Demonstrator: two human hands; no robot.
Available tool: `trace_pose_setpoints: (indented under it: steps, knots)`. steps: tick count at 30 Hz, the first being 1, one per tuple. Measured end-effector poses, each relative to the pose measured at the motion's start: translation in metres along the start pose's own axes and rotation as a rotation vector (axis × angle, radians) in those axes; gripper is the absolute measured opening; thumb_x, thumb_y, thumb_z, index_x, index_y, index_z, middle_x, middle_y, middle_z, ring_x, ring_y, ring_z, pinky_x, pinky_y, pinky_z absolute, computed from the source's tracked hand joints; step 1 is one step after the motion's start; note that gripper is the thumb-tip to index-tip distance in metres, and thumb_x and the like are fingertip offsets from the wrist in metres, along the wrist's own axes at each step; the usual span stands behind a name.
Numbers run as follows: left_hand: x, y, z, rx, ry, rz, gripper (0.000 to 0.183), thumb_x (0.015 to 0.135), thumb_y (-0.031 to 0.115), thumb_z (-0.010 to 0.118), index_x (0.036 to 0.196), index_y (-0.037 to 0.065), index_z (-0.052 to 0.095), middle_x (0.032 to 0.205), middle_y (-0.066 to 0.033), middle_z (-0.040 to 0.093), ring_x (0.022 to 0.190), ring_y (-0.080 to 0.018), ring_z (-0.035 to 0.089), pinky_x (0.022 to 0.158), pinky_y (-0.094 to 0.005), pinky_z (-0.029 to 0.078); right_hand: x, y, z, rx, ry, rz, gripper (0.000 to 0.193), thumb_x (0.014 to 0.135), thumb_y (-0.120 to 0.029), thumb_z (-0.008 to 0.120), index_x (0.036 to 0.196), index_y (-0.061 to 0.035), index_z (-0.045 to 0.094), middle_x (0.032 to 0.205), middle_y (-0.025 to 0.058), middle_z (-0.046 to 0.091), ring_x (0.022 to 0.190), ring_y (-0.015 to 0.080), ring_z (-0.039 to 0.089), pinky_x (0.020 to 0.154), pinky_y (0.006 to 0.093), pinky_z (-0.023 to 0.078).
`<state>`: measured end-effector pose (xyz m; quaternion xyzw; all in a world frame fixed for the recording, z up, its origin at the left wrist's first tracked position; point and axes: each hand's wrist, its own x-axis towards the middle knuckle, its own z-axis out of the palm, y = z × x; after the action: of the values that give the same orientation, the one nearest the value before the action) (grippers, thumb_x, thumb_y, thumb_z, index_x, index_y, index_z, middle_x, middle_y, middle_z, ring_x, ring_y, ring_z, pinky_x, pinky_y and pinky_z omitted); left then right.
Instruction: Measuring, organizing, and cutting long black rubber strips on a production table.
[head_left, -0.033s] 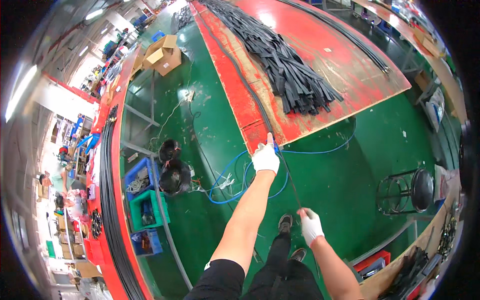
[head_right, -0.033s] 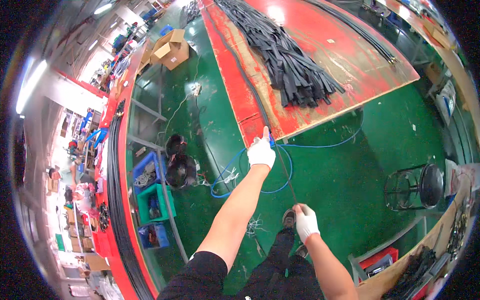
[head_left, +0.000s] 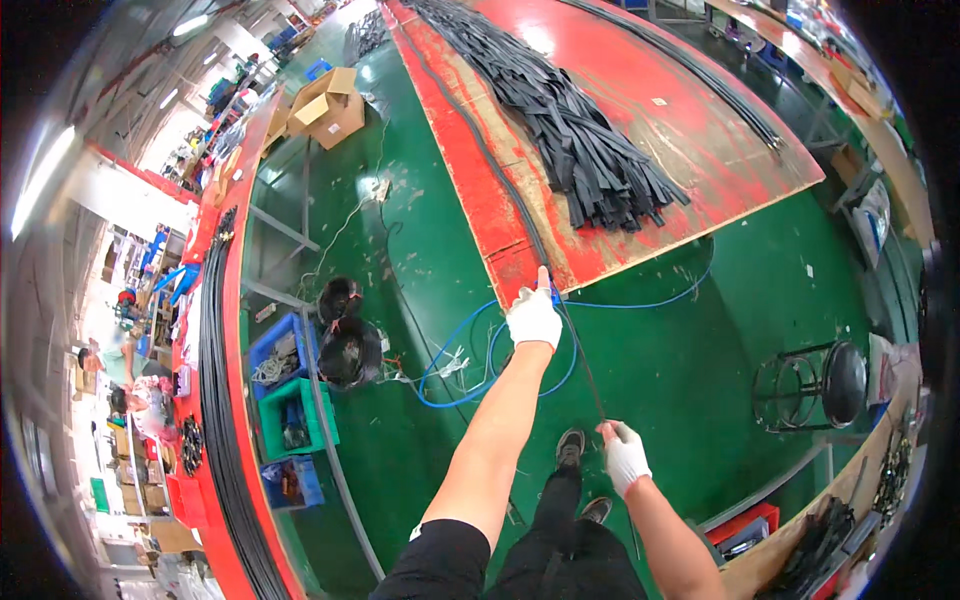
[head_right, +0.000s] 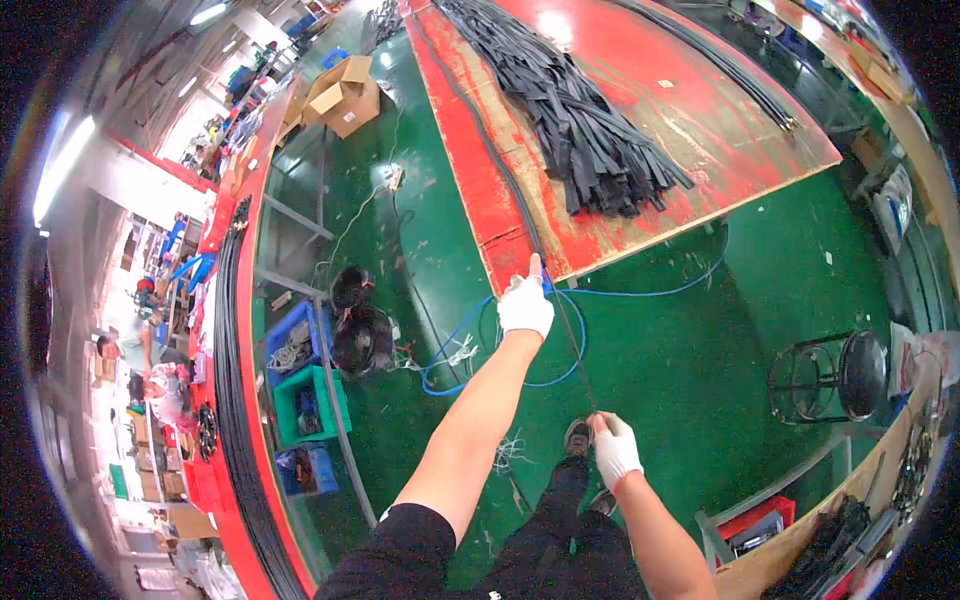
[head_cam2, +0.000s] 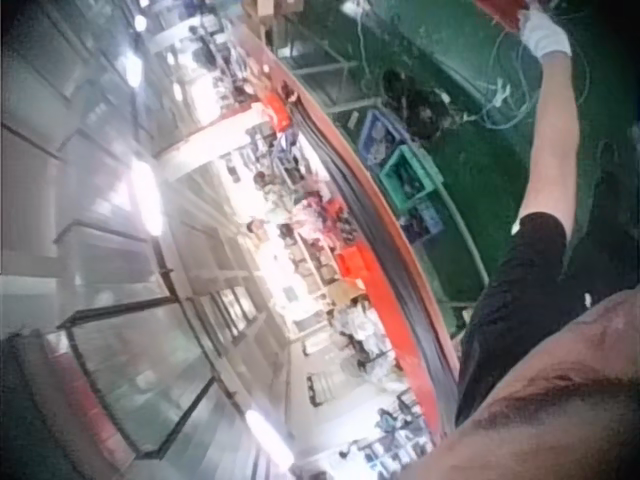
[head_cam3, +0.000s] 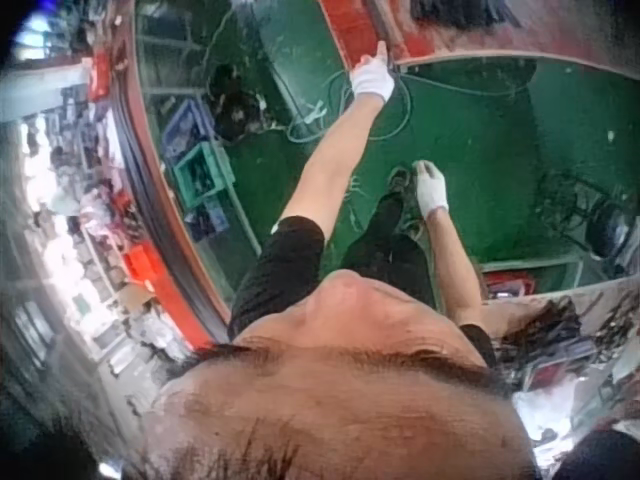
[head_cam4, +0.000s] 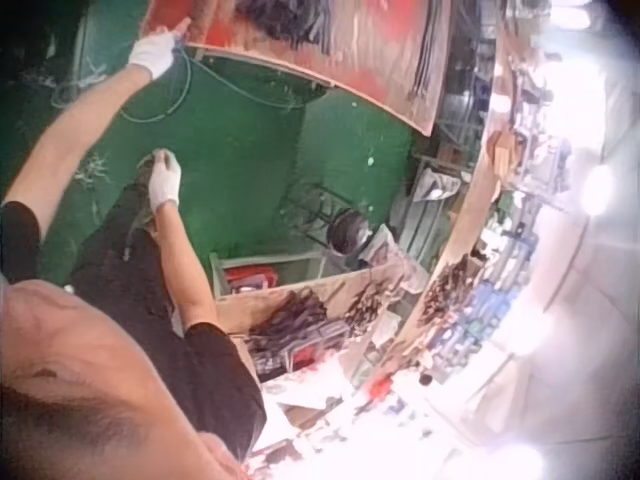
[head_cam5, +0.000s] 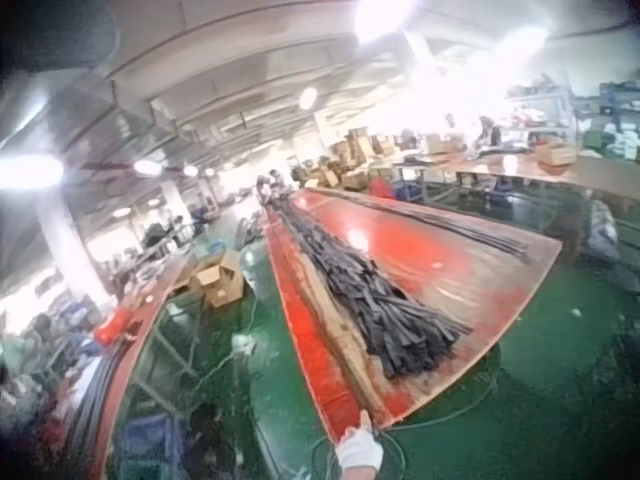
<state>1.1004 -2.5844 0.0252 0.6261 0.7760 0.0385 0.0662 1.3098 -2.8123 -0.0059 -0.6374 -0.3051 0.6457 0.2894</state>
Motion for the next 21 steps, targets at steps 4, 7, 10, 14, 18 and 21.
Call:
trace_pose_setpoints:
  steps: [4,7,10,14,18,21]
  knots:
    - [-0.002,0.006,0.0,-0.07,-0.015,-0.023,0.077,0.093,0.009,0.056,0.168,0.016,0.038,0.123,-0.0266,0.068,0.104,-0.0412,0.074,0.092,-0.0509,0.06,0.034,-0.031,-0.005,0.144,-0.278,0.099,0.031,0.112,-0.032,0.055,0.115,-0.0044,0.067,0.085,0.0024,0.061,0.066,0.0135,0.054,0.056,0.0316,0.046]
    - [-0.001,0.006,0.0,-0.049,-0.044,-0.022,0.08,0.092,0.011,0.059,0.169,0.018,0.036,0.121,-0.0259,0.068,0.104,-0.0414,0.074,0.092,-0.0509,0.06,0.094,-0.086,0.026,0.144,-0.211,0.018,0.039,0.112,-0.043,0.053,0.123,-0.0081,0.066,0.078,0.0,0.056,0.061,0.0132,0.05,0.052,0.0308,0.041]
    - [0.002,0.016,0.003,-0.042,-0.02,-0.003,0.081,0.092,0.013,0.06,0.169,0.019,0.035,0.123,-0.0266,0.067,0.106,-0.0427,0.073,0.094,-0.0513,0.06,0.15,-0.083,0.053,-0.152,-0.03,-0.262,0.036,0.108,-0.03,0.055,0.118,-0.0005,0.073,0.097,0.0119,0.073,0.088,0.0219,0.066,0.081,0.0367,0.053]
    - [-0.003,0.008,0.008,-0.012,0.046,-0.026,0.079,0.094,0.014,0.058,0.169,0.019,0.034,0.124,-0.0277,0.066,0.106,-0.0434,0.073,0.094,-0.052,0.059,0.133,-0.064,0.074,0.008,-0.031,-0.176,0.034,0.107,-0.028,0.057,0.113,0.0002,0.074,0.106,0.0166,0.075,0.1,0.0247,0.067,0.094,0.0374,0.051]
    - [-0.001,0.01,0.01,0.02,0.023,-0.056,0.074,0.1,0.015,0.054,0.171,0.019,0.031,0.126,-0.0268,0.066,0.113,-0.0417,0.071,0.098,-0.0511,0.057,0.086,-0.027,0.055,0.001,0.025,-0.225,0.03,0.109,-0.026,0.057,0.107,-0.0007,0.072,0.08,0.0,0.057,0.072,0.0111,0.05,0.064,0.0313,0.04]
    - [-0.004,0.018,0.006,0.021,0.015,-0.047,0.078,0.097,0.012,0.056,0.171,0.019,0.031,0.127,-0.0256,0.065,0.112,-0.0412,0.071,0.098,-0.0505,0.057,0.033,-0.002,0.024,-0.002,0.047,-0.198,0.03,0.107,-0.025,0.058,0.11,0.0012,0.074,0.098,0.0102,0.072,0.093,0.0199,0.063,0.087,0.034,0.049]
